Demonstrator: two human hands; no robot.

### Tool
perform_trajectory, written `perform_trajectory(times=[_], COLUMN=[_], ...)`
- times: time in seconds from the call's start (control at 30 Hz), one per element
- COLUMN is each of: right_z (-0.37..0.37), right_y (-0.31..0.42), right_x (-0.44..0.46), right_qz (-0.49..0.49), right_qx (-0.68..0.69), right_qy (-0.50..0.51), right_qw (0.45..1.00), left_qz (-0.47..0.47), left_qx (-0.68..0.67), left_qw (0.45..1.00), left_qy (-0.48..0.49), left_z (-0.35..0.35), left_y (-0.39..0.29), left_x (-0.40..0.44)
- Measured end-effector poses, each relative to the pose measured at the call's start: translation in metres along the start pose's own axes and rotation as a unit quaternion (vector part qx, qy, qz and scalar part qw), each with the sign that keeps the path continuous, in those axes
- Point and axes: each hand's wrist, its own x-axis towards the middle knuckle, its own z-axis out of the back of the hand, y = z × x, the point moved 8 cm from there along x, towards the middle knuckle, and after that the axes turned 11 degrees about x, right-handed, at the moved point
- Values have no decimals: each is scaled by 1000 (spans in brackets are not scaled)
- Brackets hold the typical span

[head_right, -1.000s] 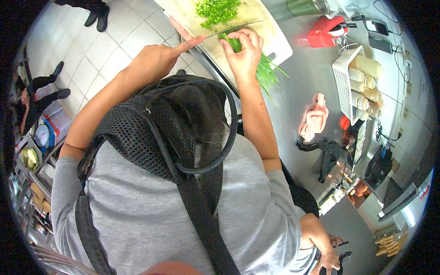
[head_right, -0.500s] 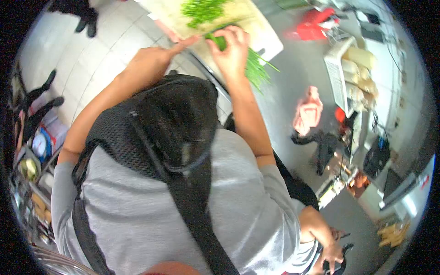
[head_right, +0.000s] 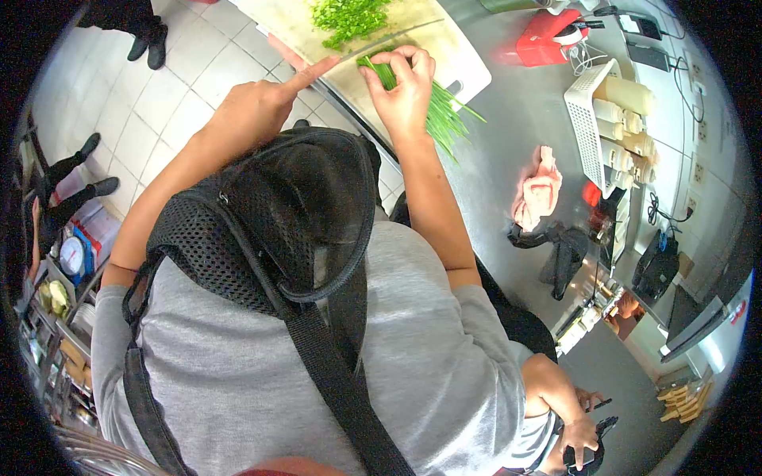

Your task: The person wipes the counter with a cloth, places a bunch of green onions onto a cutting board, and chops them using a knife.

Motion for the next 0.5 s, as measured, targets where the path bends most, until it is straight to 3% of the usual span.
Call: perform_trajectory(times=[0.13,0.5], right_z=[1,-2], right_y=[-1,-5], right_x=[-1,-1], right_qz=[1,15], right_qx=[-27,-16], right_qy=[-2,6], right_qw=[1000,1000], left_qz=[-4,-18], left_qx=[-50,-49], left_qw=[998,998], left_qy=[-43,-26], left_z=[8,-5], left_y=[-1,-2], left_x=[-6,-7])
